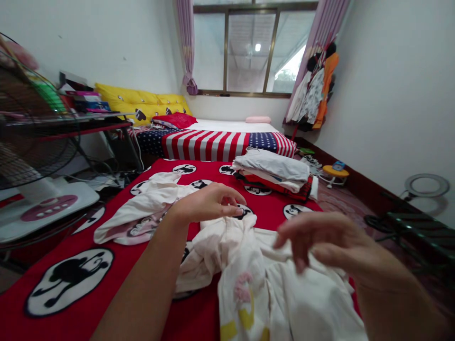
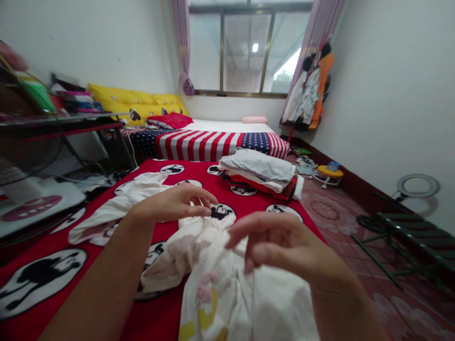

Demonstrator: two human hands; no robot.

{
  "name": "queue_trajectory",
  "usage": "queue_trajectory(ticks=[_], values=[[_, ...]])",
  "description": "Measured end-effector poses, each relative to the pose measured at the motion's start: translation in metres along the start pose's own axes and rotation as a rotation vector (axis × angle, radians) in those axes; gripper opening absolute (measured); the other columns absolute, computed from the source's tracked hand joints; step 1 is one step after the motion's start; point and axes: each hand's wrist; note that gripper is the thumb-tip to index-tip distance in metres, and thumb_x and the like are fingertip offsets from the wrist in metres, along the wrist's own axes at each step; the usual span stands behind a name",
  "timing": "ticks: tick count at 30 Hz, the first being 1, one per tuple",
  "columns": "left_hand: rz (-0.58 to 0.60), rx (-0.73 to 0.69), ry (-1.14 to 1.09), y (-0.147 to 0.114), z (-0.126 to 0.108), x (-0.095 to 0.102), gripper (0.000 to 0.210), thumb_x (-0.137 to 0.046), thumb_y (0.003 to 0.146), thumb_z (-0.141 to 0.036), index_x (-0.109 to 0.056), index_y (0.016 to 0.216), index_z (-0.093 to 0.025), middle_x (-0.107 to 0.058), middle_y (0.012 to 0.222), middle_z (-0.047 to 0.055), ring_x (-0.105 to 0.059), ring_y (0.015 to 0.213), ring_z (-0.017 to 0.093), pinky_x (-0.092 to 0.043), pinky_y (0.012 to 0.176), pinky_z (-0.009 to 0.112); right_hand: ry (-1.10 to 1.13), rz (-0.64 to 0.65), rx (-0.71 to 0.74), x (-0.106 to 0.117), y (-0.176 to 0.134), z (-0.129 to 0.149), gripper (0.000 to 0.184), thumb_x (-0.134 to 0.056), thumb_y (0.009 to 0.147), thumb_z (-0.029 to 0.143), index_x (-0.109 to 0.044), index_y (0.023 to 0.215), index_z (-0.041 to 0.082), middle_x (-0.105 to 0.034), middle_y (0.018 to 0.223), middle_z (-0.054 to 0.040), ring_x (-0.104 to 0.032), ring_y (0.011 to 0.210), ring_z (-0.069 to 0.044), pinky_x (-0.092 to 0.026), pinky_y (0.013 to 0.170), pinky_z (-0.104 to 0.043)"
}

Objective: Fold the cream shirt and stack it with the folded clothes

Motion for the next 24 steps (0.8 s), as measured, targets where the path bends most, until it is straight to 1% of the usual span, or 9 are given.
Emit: queue_trajectory(ticks=[3, 5, 6, 8, 10, 14, 17, 20, 24], values=[[-0.220, 0.075, -0.044, 0.001, -0.003, 0.001, 0.028, -0.062, 0.080, -0.036, -0.071, 0.097, -0.015, -0.072, 0.083, 0.006, -0.067, 0.075, 0.017, -0.050, 0.061, 0.022, -0.295, -0.072, -0.150, -0.031, 0.037, -0.026, 0.052, -0.067, 0.074, 0.048, -0.062, 0.118, 0.021, -0.070, 0.090, -0.0078, -0.063, 0.070, -0.019, -0.046, 0.059, -0.028], [-0.287, 0.115, -0.104, 0.000, -0.004, 0.001, 0.030, -0.061, 0.081, -0.038, -0.069, 0.097, -0.015, -0.072, 0.080, 0.006, -0.067, 0.071, 0.017, -0.050, 0.058, 0.023, -0.484, -0.077, -0.204, -0.051, 0.050, -0.048, 0.053, -0.071, 0.070, 0.046, -0.064, 0.115, 0.019, -0.069, 0.078, -0.0055, -0.061, 0.066, -0.019, -0.042, 0.058, -0.027], [-0.289, 0.125, -0.121, -0.001, -0.005, 0.001, 0.031, -0.060, 0.081, -0.039, -0.069, 0.097, -0.015, -0.072, 0.079, 0.006, -0.067, 0.068, 0.017, -0.050, 0.056, 0.023, -0.526, -0.045, -0.202, -0.059, 0.052, -0.056, 0.045, -0.072, 0.069, 0.044, -0.067, 0.106, 0.019, -0.068, 0.072, -0.0039, -0.060, 0.063, -0.018, -0.040, 0.056, -0.026], [-0.250, 0.136, -0.100, -0.005, -0.006, 0.003, 0.035, -0.060, 0.081, -0.042, -0.068, 0.101, -0.015, -0.071, 0.077, 0.006, -0.067, 0.063, 0.017, -0.049, 0.054, 0.023, -0.496, 0.007, -0.145, -0.072, 0.053, -0.065, 0.021, -0.068, 0.074, 0.038, -0.069, 0.080, 0.019, -0.063, 0.062, -0.0010, -0.055, 0.057, -0.015, -0.035, 0.052, -0.024], [-0.164, 0.141, -0.032, -0.009, -0.007, 0.004, 0.040, -0.060, 0.081, -0.046, -0.067, 0.108, -0.016, -0.071, 0.080, 0.006, -0.066, 0.060, 0.016, -0.048, 0.053, 0.023, -0.348, -0.044, -0.064, -0.080, 0.051, -0.059, 0.022, -0.061, 0.080, 0.033, -0.062, 0.064, 0.017, -0.057, 0.056, 0.0011, -0.051, 0.054, -0.012, -0.032, 0.049, -0.022], [-0.002, 0.047, 0.056, -0.015, -0.015, 0.003, 0.060, -0.072, 0.070, -0.046, -0.059, 0.123, -0.021, -0.070, 0.100, 0.006, -0.065, 0.076, 0.017, -0.046, 0.061, 0.021, 0.123, -0.248, 0.136, -0.082, 0.043, -0.025, 0.015, -0.058, 0.086, 0.033, -0.064, 0.085, 0.019, -0.064, 0.076, 0.0001, -0.059, 0.069, -0.013, -0.045, 0.062, -0.021], [0.099, -0.053, 0.010, -0.013, -0.022, 0.000, 0.044, -0.072, 0.070, -0.035, -0.064, 0.111, -0.019, -0.069, 0.090, 0.001, -0.062, 0.075, 0.015, -0.043, 0.060, 0.019, 0.302, -0.345, 0.205, -0.075, 0.042, -0.011, 0.013, -0.062, 0.085, 0.030, -0.065, 0.096, 0.023, -0.068, 0.092, -0.0004, -0.063, 0.082, -0.014, -0.049, 0.071, -0.022], [0.024, -0.106, 0.075, -0.011, -0.027, -0.002, 0.021, -0.064, 0.072, -0.020, -0.068, 0.092, -0.016, -0.065, 0.075, -0.001, -0.056, 0.066, 0.012, -0.039, 0.056, 0.019, 0.297, -0.363, 0.169, -0.067, 0.047, -0.024, 0.012, -0.061, 0.085, 0.030, -0.065, 0.093, 0.023, -0.068, 0.087, -0.0001, -0.063, 0.078, -0.014, -0.050, 0.069, -0.022], [0.001, -0.155, -0.028, -0.018, -0.037, 0.000, 0.024, -0.063, 0.072, -0.017, -0.067, 0.096, -0.016, -0.067, 0.082, 0.001, -0.058, 0.072, 0.014, -0.043, 0.060, 0.019, -0.013, -0.319, 0.100, -0.071, 0.057, -0.060, 0.021, -0.063, 0.082, 0.032, -0.065, 0.098, 0.019, -0.069, 0.090, -0.0036, -0.064, 0.074, -0.016, -0.050, 0.064, -0.025]])
Point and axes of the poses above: each hand's wrist, its own y-axis towards the middle knuckle, its own x-axis out of the back of the hand, z = x × y
